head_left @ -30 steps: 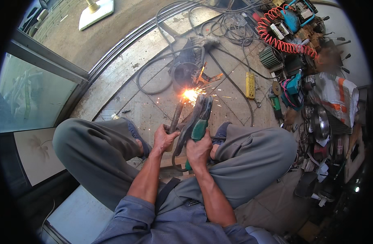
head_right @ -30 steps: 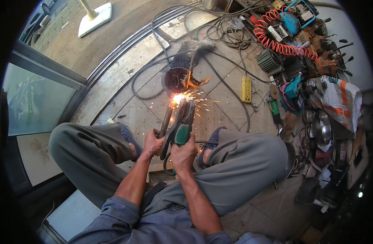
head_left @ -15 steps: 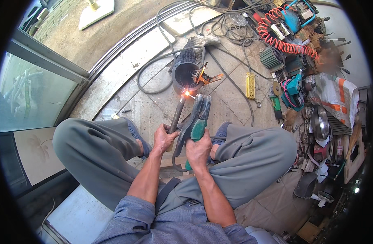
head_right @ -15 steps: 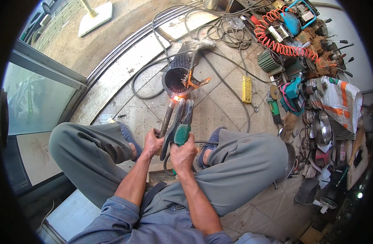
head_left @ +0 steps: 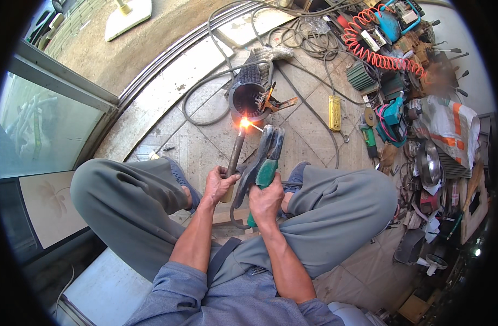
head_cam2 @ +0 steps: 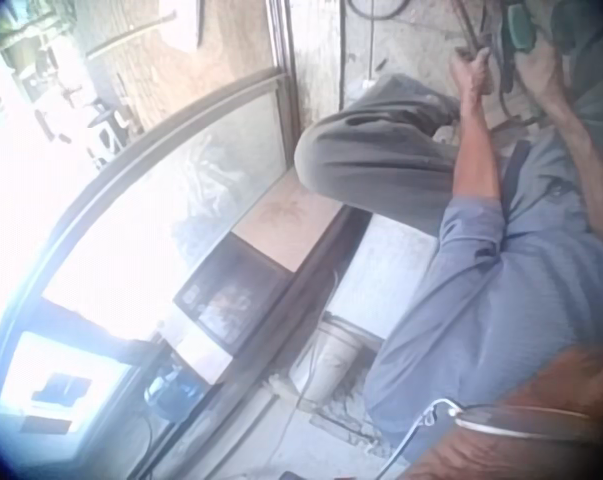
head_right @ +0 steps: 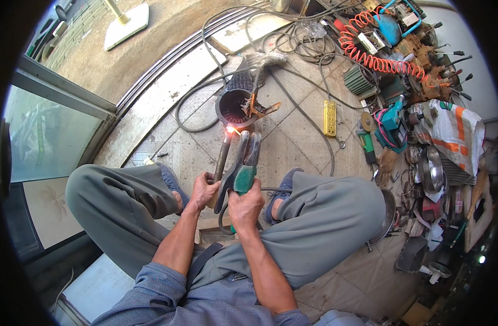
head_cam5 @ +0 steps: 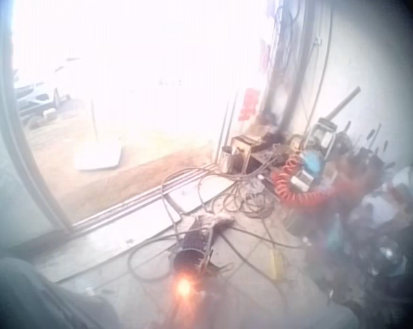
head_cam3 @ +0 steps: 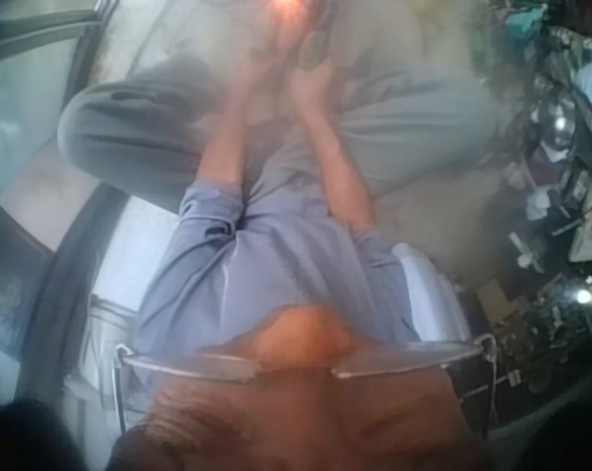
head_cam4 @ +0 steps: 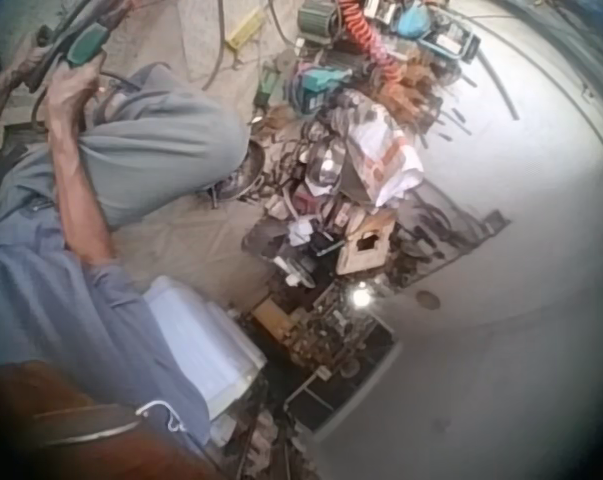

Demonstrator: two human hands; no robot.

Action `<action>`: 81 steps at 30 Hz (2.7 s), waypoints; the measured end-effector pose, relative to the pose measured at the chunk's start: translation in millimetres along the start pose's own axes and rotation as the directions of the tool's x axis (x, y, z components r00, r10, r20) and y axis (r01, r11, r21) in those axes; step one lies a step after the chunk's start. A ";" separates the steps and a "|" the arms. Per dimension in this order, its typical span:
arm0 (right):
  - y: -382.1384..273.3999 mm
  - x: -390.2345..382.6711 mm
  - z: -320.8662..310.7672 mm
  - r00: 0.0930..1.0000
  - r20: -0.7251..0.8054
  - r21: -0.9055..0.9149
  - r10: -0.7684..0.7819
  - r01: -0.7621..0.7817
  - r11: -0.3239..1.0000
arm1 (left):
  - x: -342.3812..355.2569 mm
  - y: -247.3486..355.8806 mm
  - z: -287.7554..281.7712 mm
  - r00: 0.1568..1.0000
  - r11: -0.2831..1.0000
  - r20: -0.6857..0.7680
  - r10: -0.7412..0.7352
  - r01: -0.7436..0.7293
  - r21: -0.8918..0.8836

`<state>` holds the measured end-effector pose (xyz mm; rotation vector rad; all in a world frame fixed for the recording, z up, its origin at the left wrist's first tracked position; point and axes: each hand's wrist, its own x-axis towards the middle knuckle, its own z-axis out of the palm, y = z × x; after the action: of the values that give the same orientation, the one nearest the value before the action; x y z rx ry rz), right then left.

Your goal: The person sits on the floor and uses a welding torch to weld a metal object held in a clamp. Sparks fly as the person repeatedly applies the welding rod to the metal piece.

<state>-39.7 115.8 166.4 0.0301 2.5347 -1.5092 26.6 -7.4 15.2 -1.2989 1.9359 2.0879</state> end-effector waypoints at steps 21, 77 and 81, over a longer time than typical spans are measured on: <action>-0.1 0.7 1.7 1.000 0.018 -0.016 0.006 -0.006 1.000 | 0.9 1.7 1.9 0.998 0.993 -0.063 0.002 0.005 0.115; 1.1 0.3 2.3 1.000 0.025 -0.007 -0.015 0.015 1.000 | -0.6 1.9 3.1 0.996 0.992 -0.087 0.019 -0.008 0.126; 3.3 0.3 3.1 1.000 0.025 -0.005 -0.008 0.008 1.000 | -1.3 4.4 3.3 0.995 0.986 -0.103 0.015 0.002 0.169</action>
<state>-39.2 114.7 162.1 0.0008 2.5218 -1.4968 23.4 -5.1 19.3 -1.3926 2.1073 1.8453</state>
